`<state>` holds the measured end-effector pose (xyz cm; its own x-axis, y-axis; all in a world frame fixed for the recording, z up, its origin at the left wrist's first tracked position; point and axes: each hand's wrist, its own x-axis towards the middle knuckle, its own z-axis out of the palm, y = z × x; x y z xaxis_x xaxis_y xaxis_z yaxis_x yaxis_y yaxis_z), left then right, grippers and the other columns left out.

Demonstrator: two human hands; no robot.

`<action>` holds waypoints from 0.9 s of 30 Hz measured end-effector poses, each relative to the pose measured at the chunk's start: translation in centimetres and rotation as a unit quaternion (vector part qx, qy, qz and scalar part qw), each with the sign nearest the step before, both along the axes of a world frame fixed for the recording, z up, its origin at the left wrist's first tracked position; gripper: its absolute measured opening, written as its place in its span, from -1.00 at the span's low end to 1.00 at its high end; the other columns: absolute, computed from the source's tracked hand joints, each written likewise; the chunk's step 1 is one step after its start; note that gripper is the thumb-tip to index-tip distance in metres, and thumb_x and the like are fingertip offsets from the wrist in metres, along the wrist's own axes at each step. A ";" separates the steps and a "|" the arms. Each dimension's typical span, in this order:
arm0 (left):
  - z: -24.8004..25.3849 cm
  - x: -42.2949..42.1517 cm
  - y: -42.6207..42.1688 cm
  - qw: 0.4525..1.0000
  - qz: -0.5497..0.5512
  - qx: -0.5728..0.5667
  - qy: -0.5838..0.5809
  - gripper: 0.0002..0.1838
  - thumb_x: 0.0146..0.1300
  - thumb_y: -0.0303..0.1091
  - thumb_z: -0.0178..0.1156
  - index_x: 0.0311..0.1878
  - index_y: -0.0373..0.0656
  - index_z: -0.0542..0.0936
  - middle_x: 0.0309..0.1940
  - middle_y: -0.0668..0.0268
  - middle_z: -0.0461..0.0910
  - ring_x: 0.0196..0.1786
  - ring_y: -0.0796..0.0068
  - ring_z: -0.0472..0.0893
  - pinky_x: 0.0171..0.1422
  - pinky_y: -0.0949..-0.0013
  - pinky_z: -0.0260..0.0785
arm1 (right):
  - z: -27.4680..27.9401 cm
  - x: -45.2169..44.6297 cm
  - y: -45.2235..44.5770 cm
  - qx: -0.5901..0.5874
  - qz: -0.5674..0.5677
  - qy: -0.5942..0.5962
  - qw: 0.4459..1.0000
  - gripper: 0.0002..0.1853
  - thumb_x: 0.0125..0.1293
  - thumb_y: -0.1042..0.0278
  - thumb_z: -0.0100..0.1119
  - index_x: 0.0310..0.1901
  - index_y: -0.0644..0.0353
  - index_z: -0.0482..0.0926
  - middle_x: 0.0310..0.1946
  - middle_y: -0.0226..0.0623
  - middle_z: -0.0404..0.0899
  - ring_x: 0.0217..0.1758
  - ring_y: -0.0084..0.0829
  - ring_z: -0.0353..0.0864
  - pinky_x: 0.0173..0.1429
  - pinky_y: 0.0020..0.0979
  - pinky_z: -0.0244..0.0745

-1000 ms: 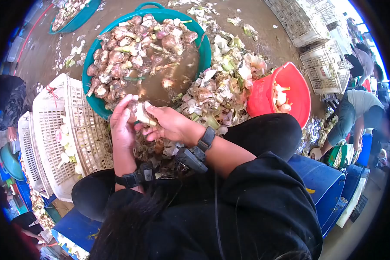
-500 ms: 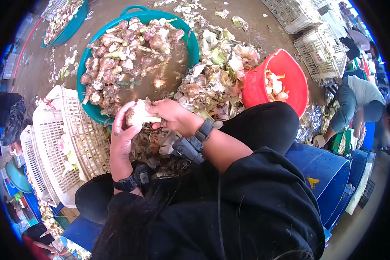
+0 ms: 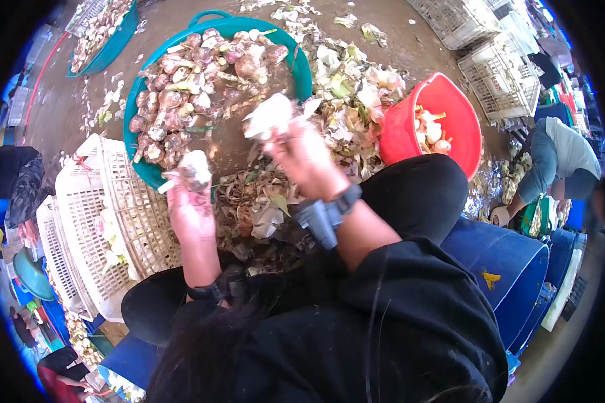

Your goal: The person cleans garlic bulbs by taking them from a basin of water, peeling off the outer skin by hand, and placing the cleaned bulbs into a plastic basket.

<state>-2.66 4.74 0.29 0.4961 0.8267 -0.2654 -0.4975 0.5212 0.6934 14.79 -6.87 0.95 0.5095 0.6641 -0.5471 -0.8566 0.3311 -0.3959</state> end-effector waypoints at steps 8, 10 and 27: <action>1.0 0.2 0.3 0.906 -0.102 0.356 0.206 -0.85 0.22 -0.47 0.09 -0.17 -0.28 0.55 -0.38 0.36 0.51 -0.41 0.62 0.47 -0.33 0.56 0.31 | 4.6 -1.4 0.0 -0.138 0.227 -0.742 0.616 -0.65 0.08 0.28 0.23 -0.06 0.15 0.53 -0.12 -0.09 0.50 -0.03 -0.21 0.49 0.08 -0.32 0.36; 3.0 0.5 -0.1 0.872 -0.157 0.412 0.215 -0.88 0.15 -0.58 0.13 -0.24 -0.37 0.56 -0.29 0.29 0.51 -0.34 0.61 0.48 -0.25 0.56 0.32 | 3.6 -1.0 2.5 0.012 0.314 -0.670 0.673 -0.72 0.06 0.34 0.22 -0.17 0.24 0.56 -0.25 -0.12 0.55 -0.12 -0.25 0.51 -0.03 -0.30 0.38; 2.4 -0.4 0.5 0.928 0.070 0.238 0.278 -0.93 0.17 -0.44 0.15 -0.33 -0.24 0.53 -0.53 0.35 0.52 -0.53 0.65 0.45 -0.45 0.60 0.27 | 5.7 -4.2 -1.3 -0.203 0.334 -0.698 0.600 -0.79 0.09 0.25 0.14 -0.25 0.11 0.56 -0.37 -0.18 0.55 -0.33 -0.13 0.56 -0.25 -0.23 0.46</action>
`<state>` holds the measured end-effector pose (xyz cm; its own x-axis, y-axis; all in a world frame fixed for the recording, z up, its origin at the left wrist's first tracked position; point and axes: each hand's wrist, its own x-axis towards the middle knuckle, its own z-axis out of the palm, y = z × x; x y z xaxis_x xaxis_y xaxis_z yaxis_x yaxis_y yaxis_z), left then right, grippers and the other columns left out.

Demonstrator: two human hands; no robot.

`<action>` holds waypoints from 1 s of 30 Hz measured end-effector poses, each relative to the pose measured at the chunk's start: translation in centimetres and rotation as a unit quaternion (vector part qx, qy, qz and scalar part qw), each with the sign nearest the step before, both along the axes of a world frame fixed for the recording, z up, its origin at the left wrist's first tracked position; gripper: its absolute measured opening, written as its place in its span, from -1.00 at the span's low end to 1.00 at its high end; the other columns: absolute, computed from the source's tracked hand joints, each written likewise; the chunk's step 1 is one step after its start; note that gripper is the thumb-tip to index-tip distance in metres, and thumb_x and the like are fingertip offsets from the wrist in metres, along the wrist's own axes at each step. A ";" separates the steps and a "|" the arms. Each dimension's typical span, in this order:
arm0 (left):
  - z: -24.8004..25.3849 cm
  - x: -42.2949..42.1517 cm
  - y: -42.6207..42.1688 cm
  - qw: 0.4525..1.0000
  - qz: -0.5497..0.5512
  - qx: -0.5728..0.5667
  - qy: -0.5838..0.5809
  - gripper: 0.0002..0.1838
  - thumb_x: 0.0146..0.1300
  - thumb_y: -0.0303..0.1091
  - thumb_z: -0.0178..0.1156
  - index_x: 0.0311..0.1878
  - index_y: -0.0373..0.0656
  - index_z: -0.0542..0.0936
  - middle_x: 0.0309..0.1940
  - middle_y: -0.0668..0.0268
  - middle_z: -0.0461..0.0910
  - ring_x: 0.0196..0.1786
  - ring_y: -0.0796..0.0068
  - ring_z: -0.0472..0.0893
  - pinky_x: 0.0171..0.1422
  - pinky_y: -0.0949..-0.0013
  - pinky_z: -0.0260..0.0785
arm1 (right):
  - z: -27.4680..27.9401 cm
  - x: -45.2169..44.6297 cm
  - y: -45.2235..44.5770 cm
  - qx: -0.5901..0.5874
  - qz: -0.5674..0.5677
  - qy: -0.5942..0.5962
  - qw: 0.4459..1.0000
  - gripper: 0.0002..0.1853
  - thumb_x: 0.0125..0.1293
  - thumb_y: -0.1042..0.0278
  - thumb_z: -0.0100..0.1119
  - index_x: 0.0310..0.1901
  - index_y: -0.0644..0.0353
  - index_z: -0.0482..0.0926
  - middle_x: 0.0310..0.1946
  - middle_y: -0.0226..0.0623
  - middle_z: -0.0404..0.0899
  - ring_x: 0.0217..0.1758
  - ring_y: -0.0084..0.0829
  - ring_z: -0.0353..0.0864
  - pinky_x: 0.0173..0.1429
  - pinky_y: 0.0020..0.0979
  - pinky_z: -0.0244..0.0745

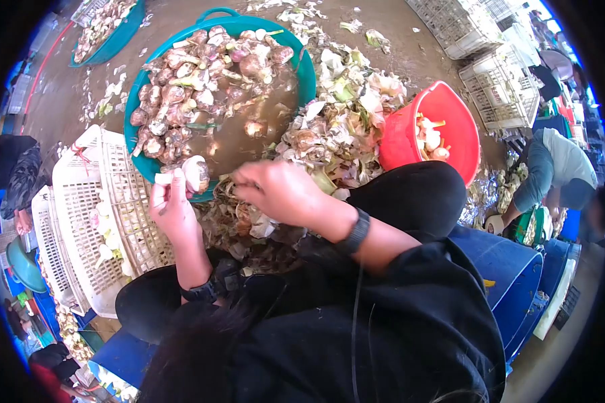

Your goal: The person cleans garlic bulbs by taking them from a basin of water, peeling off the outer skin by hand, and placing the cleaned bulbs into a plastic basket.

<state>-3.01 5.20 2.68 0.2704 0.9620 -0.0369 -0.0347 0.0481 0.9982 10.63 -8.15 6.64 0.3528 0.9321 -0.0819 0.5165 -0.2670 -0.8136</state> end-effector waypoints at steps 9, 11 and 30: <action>0.2 0.5 -2.1 0.949 0.046 0.299 0.090 -0.85 -0.05 -0.63 0.23 -0.34 -0.33 0.55 -0.48 0.20 0.53 -0.44 0.43 0.53 -0.38 0.48 0.35 | -1.2 -0.6 5.2 0.041 -0.052 0.024 0.998 -0.79 -0.01 0.29 0.10 -0.57 0.30 0.55 -0.57 -0.02 0.52 -0.43 -0.05 0.54 -0.26 -0.19 0.46; 0.4 0.9 -2.3 0.962 0.048 0.264 0.047 -0.90 0.01 -0.61 0.21 -0.36 -0.34 0.54 -0.46 0.23 0.54 -0.42 0.51 0.52 -0.37 0.51 0.34 | -1.8 -0.7 4.9 0.075 -0.054 0.059 0.994 -0.80 -0.01 0.32 0.09 -0.57 0.31 0.53 -0.60 -0.01 0.51 -0.48 -0.01 0.52 -0.29 -0.19 0.46; 1.5 0.1 -0.8 0.971 0.137 -0.134 -0.146 -0.93 0.16 -0.43 0.12 -0.37 -0.22 0.51 -0.52 0.34 0.51 -0.53 0.69 0.43 -0.48 0.61 0.26 | -2.3 -0.3 3.9 -0.025 -0.180 0.309 0.934 -0.50 0.23 -0.01 0.04 -0.58 0.35 0.51 -0.70 -0.18 0.47 -0.64 -0.47 0.45 -0.40 -0.40 0.41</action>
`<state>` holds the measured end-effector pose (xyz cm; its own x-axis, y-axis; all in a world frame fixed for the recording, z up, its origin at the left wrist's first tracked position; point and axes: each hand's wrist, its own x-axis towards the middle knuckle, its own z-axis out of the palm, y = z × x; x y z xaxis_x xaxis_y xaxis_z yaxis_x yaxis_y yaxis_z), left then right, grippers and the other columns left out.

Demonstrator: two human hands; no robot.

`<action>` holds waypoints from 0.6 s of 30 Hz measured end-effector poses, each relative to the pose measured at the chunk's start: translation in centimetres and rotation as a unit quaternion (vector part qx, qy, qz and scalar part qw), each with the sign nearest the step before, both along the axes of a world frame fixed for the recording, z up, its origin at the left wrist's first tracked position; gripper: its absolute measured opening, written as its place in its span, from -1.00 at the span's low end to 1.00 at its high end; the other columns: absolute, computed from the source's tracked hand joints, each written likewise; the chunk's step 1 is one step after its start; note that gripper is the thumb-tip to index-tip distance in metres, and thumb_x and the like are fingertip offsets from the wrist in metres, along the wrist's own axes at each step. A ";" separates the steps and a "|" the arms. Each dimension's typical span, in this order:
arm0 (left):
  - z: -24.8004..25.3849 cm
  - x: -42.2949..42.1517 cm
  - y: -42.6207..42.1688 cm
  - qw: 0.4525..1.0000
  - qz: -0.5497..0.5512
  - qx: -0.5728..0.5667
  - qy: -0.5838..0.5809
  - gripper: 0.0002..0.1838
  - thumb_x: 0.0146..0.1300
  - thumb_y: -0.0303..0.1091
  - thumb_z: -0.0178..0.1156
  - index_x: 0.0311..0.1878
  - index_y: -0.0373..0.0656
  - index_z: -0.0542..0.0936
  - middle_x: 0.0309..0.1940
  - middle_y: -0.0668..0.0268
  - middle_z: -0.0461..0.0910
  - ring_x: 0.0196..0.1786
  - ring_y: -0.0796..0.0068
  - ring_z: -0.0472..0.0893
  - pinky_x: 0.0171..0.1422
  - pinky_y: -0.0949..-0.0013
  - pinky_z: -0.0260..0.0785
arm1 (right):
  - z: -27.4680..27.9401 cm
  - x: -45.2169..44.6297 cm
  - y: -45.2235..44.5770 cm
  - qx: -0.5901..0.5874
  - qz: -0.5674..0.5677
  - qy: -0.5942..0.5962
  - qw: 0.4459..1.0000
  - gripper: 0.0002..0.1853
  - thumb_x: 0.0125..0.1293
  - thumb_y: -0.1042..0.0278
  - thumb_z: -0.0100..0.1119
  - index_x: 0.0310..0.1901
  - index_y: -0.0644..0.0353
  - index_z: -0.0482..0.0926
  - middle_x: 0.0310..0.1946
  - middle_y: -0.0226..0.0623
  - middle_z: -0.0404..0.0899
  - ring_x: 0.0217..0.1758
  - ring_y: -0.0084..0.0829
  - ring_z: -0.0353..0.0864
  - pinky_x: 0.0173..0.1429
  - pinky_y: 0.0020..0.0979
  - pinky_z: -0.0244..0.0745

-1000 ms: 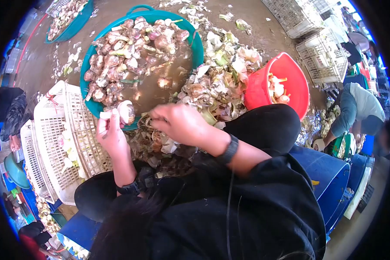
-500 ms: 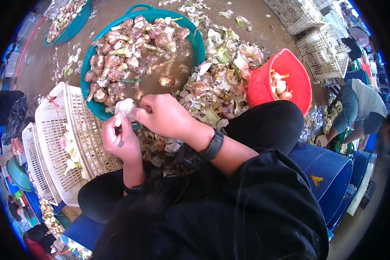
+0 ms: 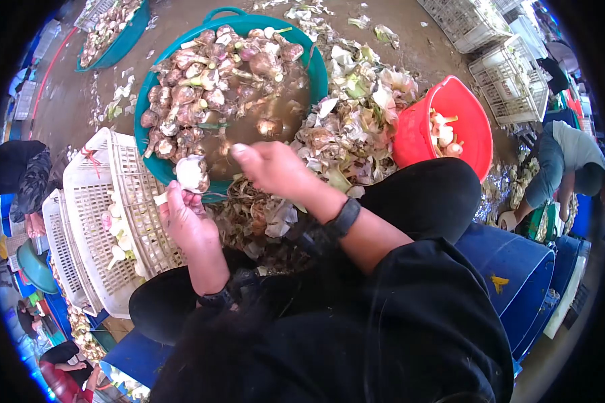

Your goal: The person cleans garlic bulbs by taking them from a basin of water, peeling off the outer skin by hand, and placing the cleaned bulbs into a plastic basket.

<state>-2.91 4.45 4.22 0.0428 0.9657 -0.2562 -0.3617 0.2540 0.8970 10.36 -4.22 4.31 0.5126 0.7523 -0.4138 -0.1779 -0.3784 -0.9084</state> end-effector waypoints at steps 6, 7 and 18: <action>0.2 0.5 -1.0 0.968 -0.045 0.206 0.136 -0.91 0.17 -0.46 0.11 -0.36 -0.29 0.46 -0.50 0.30 0.49 -0.52 0.63 0.41 -0.44 0.59 0.29 | 1.5 -0.7 2.9 0.093 0.041 -0.049 0.994 -0.71 0.14 0.23 0.14 -0.47 0.37 0.52 -0.63 -0.15 0.50 -0.57 -0.37 0.50 -0.40 -0.35 0.39; 0.0 0.5 -0.9 0.981 -0.027 0.161 0.101 -0.91 0.17 -0.46 0.11 -0.36 -0.29 0.46 -0.51 0.29 0.49 -0.52 0.63 0.42 -0.44 0.59 0.30 | 1.5 -0.9 2.6 0.091 0.037 -0.150 0.984 -0.75 0.15 0.28 0.12 -0.47 0.35 0.53 -0.62 -0.15 0.50 -0.56 -0.37 0.51 -0.40 -0.35 0.41; 0.4 -5.0 4.5 0.957 0.080 -0.166 -0.222 -0.84 0.14 -0.43 0.10 -0.21 -0.27 0.44 -0.44 0.30 0.51 -0.54 0.64 0.45 -0.56 0.65 0.34 | 1.5 -1.1 0.9 0.105 0.450 -0.167 0.871 -0.68 0.09 0.30 0.06 -0.08 0.09 0.50 -0.29 -0.17 0.57 -0.20 -0.17 0.56 -0.13 -0.30 0.47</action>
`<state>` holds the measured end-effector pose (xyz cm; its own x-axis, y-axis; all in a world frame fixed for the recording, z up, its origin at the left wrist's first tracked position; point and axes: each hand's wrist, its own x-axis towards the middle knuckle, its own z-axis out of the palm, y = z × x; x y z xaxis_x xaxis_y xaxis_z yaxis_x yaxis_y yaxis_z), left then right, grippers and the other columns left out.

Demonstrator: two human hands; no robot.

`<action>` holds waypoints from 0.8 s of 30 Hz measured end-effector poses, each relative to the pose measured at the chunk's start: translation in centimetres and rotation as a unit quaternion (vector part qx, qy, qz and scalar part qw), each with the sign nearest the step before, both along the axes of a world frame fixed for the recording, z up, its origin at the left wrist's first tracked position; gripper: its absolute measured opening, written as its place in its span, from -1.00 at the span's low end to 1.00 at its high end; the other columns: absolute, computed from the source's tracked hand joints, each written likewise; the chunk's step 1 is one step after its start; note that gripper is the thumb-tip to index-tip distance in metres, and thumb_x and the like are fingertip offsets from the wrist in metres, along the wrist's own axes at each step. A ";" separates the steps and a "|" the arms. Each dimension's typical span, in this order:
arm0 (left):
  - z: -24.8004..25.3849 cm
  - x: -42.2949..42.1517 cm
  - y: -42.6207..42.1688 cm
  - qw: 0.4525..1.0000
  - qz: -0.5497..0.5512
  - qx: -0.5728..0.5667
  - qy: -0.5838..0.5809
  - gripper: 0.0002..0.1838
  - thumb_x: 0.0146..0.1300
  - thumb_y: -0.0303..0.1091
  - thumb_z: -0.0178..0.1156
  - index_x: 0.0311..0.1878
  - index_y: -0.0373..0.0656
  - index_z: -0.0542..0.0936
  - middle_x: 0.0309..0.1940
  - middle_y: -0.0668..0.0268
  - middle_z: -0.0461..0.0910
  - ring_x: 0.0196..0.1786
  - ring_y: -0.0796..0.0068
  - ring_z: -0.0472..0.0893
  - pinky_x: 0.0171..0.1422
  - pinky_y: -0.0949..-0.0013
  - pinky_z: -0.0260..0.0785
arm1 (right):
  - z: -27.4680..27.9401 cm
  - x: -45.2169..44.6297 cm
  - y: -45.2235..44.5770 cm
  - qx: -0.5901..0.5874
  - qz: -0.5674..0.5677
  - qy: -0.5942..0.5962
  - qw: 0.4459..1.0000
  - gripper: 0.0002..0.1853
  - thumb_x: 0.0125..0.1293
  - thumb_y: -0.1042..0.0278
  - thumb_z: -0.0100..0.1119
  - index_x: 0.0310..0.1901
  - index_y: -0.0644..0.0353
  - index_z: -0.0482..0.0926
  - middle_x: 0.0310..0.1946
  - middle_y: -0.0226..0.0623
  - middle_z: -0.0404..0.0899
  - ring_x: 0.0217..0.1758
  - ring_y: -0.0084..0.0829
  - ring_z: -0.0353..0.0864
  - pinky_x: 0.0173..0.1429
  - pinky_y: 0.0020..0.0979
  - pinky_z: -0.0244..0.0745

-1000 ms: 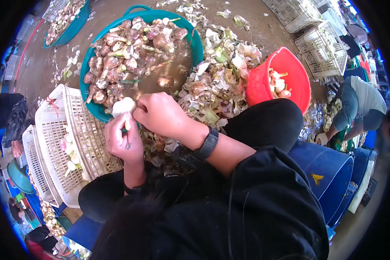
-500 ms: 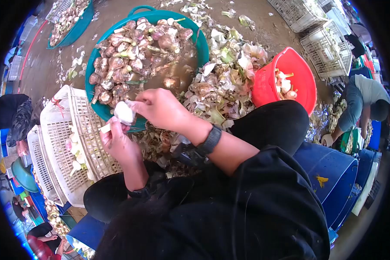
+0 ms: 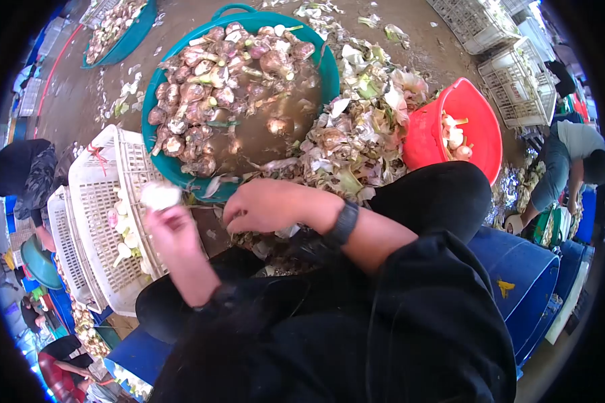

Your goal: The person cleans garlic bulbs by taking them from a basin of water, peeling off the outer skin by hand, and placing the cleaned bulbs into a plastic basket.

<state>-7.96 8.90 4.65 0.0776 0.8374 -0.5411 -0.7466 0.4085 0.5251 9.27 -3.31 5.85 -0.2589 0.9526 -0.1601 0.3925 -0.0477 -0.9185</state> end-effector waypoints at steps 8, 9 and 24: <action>0.8 -1.4 1.8 0.973 0.056 0.131 0.180 -0.72 0.23 -0.18 0.05 -0.31 -0.26 0.40 -0.43 0.28 0.47 -0.40 0.50 0.47 -0.31 0.53 0.36 | -17.7 10.0 8.9 0.068 -0.101 -0.655 0.746 -0.79 0.08 0.32 0.06 -0.23 0.03 0.60 -0.21 -0.39 0.57 -0.02 -0.31 0.48 -0.02 -0.29 0.39; 0.0 -0.2 1.3 0.980 -0.011 0.119 0.160 -0.81 0.23 -0.26 0.05 -0.31 -0.20 0.41 -0.41 0.32 0.47 -0.35 0.55 0.46 -0.27 0.52 0.36 | -17.9 10.8 9.4 -0.031 0.032 -0.634 0.772 -0.73 0.18 0.22 -0.02 -0.15 0.04 0.61 -0.10 -0.35 0.56 0.09 -0.33 0.44 0.10 -0.19 0.21; -5.0 6.5 -1.5 0.910 -0.328 0.064 0.247 -0.73 0.14 -0.31 0.20 -0.22 -0.35 0.56 -0.35 0.31 0.56 -0.33 0.59 0.52 -0.24 0.54 0.35 | -2.9 1.5 3.2 -0.014 -0.038 -0.294 0.955 -0.72 0.14 0.14 -0.07 -0.45 0.15 0.55 -0.49 -0.13 0.57 -0.39 -0.11 0.57 -0.25 -0.17 0.46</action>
<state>-1.43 7.38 -0.33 0.3565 0.7575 -0.5470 -0.0245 0.5928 0.8050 10.80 -0.16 2.98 -0.0458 0.9582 -0.2825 0.8344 -0.1189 -0.5383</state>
